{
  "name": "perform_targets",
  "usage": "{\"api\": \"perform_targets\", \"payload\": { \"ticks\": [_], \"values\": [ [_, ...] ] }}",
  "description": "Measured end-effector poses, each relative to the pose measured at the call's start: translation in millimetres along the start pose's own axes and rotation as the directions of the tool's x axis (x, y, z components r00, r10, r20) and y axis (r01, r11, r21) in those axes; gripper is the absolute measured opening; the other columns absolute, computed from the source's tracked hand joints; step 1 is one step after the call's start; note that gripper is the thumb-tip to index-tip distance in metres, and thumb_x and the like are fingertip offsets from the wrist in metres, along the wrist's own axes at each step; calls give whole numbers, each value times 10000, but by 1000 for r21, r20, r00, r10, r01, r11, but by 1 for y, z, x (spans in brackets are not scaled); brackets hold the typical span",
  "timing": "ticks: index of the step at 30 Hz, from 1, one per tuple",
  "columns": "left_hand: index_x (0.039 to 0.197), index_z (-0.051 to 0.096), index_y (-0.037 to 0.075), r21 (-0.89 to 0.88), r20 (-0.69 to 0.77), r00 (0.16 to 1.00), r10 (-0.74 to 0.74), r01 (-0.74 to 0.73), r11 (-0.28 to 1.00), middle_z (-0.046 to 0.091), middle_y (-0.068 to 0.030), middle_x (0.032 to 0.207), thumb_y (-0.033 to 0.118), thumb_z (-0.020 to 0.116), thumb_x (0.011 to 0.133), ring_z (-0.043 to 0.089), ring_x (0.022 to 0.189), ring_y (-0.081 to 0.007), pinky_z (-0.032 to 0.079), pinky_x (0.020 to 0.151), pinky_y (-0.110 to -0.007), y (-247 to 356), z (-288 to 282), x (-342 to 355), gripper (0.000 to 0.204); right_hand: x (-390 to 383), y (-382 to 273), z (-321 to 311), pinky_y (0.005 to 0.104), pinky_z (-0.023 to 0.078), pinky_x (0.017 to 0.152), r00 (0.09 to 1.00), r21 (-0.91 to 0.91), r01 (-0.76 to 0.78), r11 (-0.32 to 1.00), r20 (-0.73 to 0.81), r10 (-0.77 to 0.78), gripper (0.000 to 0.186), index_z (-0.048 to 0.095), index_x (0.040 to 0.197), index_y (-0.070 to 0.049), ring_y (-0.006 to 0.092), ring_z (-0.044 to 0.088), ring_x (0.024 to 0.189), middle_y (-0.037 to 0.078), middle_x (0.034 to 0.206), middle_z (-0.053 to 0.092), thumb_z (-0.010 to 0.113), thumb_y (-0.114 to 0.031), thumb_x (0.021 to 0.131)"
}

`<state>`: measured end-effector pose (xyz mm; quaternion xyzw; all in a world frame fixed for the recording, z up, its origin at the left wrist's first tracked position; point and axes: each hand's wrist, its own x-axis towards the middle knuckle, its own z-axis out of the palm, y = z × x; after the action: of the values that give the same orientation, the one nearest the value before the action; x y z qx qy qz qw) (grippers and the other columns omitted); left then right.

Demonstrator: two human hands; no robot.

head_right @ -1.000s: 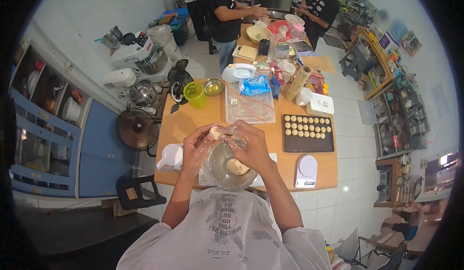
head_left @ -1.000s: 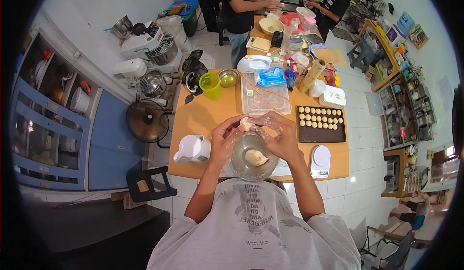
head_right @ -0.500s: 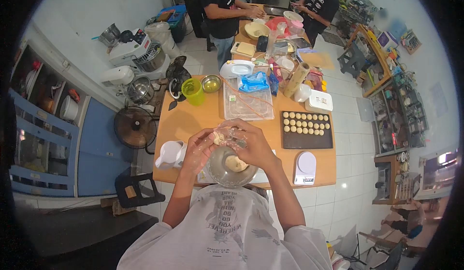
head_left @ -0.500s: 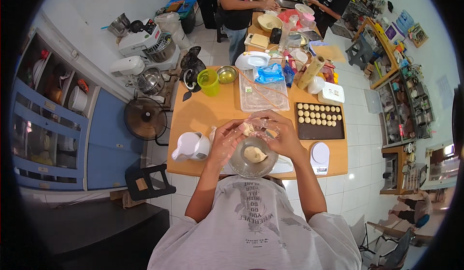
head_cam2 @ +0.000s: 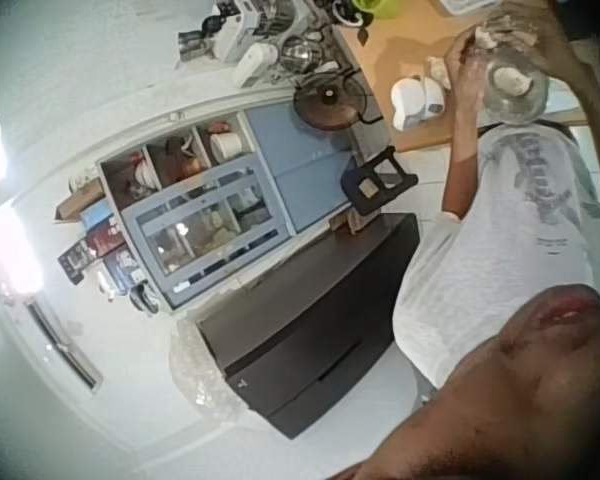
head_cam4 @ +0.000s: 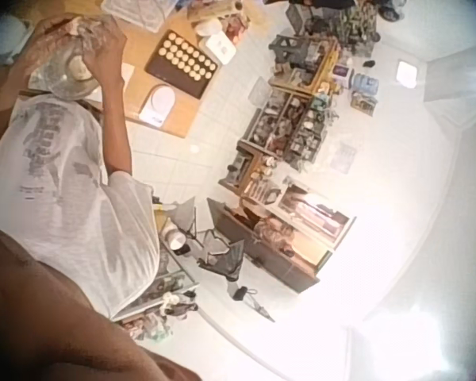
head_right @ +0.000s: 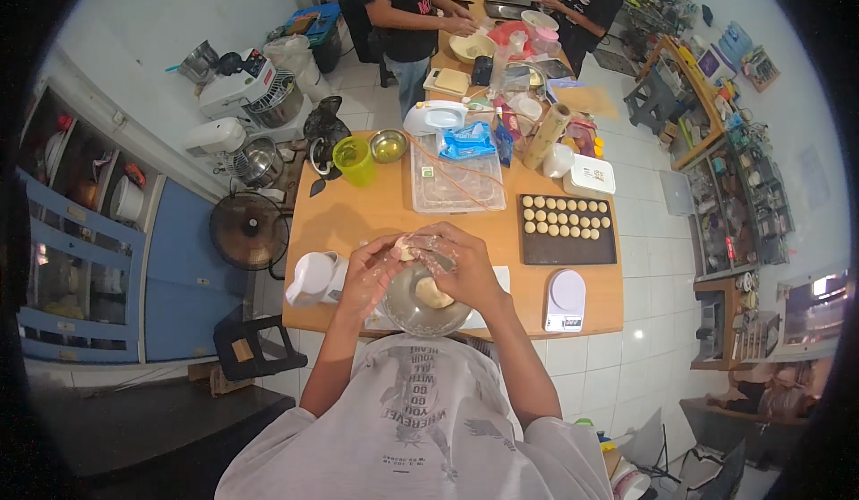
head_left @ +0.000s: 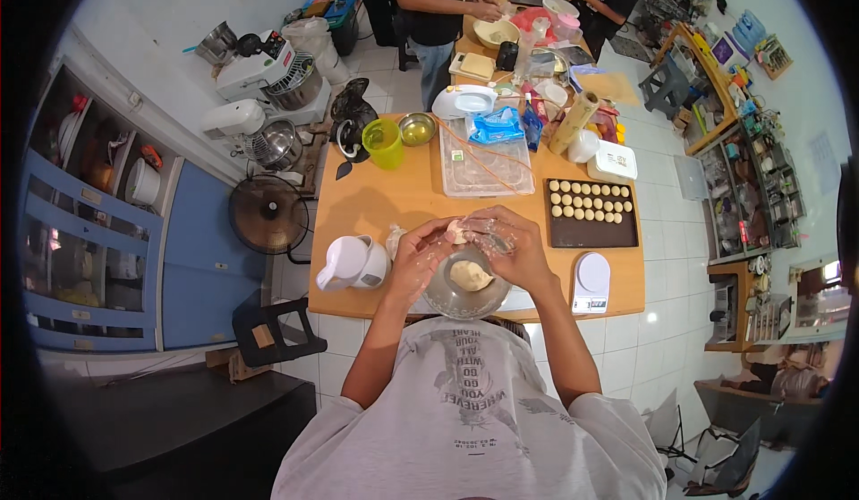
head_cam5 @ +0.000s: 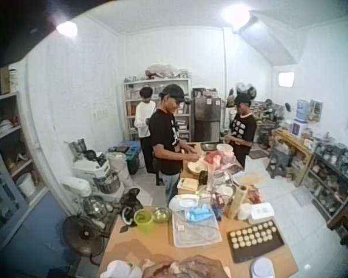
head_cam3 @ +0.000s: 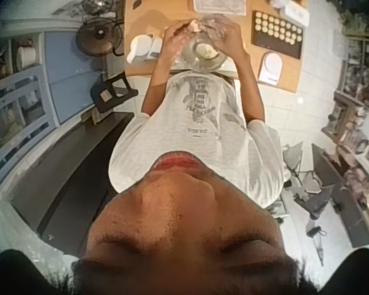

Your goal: The person prepares small pieces of dough by weighing a portion on a scale, rolling it between their palms into a ball, and placing it onto a baking tray. They then repeat the process, taking dough from a mixing bowl and kneading it before shaping a piece.

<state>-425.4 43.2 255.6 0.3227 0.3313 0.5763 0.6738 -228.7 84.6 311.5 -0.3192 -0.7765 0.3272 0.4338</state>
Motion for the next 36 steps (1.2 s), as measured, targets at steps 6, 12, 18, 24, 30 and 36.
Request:
{"api": "perform_targets", "payload": {
  "ticks": [6, 12, 18, 24, 30, 36],
  "values": [
    [1297, 636, -72, 32, 3, 999, -48, 48, 998, 703, -139, 1226, 99, 635, 1042, 694, 1120, -214, 584, 998, -386, -6, -8, 1, 307, -10, 2, 0, 371, 600, 845, 998, -68, 67, 995, 6, -67, 314, 781, 1090, -56, 278, 734, 981, 109, 1075, 731, 764, 55, 797],
    [1307, 637, -68, 166, 0, 998, -58, 57, 985, 704, -140, 1240, 118, 654, 1036, 695, 1102, -200, 583, 988, -376, -13, -6, 0, 330, -23, 14, 8, 370, 615, 801, 999, -63, -11, 998, -49, 8, 229, 771, 1033, -41, 278, 745, 943, 118, 1070, 730, 777, 41, 819],
    [1356, 635, -40, 330, 43, 999, -10, -4, 944, 704, -91, 1233, 95, 716, 994, 659, 1131, -144, 538, 993, -292, -3, -8, -1, 395, -30, 13, 26, 340, 616, 799, 975, 87, -118, 989, -181, 132, 238, 767, 1056, -17, 245, 745, 943, 130, 1032, 734, 806, 32, 826],
    [1363, 634, -38, 267, 57, 998, 29, -43, 963, 710, -83, 1220, 92, 708, 999, 664, 1095, -129, 535, 981, -287, -13, -9, 2, 394, -43, 18, 36, 363, 604, 829, 961, 27, -137, 990, -238, 139, 284, 771, 1088, -33, 272, 744, 959, 133, 1065, 745, 803, 38, 815],
    [1360, 640, -32, 272, 57, 997, -59, 41, 961, 699, -115, 1269, 85, 678, 1007, 661, 1149, -167, 538, 1015, -317, -27, -11, 4, 375, -58, 38, 35, 377, 587, 843, 964, -107, -92, 990, -259, 62, 288, 777, 1083, -55, 295, 743, 960, 119, 1045, 757, 799, 29, 808],
    [1327, 658, -44, 230, 57, 998, -38, 24, 973, 723, -84, 1171, 162, 685, 1029, 685, 1046, -143, 572, 940, -297, -32, -13, 1, 363, -56, 31, 35, 357, 599, 799, 956, 33, -198, 980, -213, 200, 245, 773, 1056, -15, 275, 741, 937, 138, 1041, 743, 808, 32, 817]
  ]
}}
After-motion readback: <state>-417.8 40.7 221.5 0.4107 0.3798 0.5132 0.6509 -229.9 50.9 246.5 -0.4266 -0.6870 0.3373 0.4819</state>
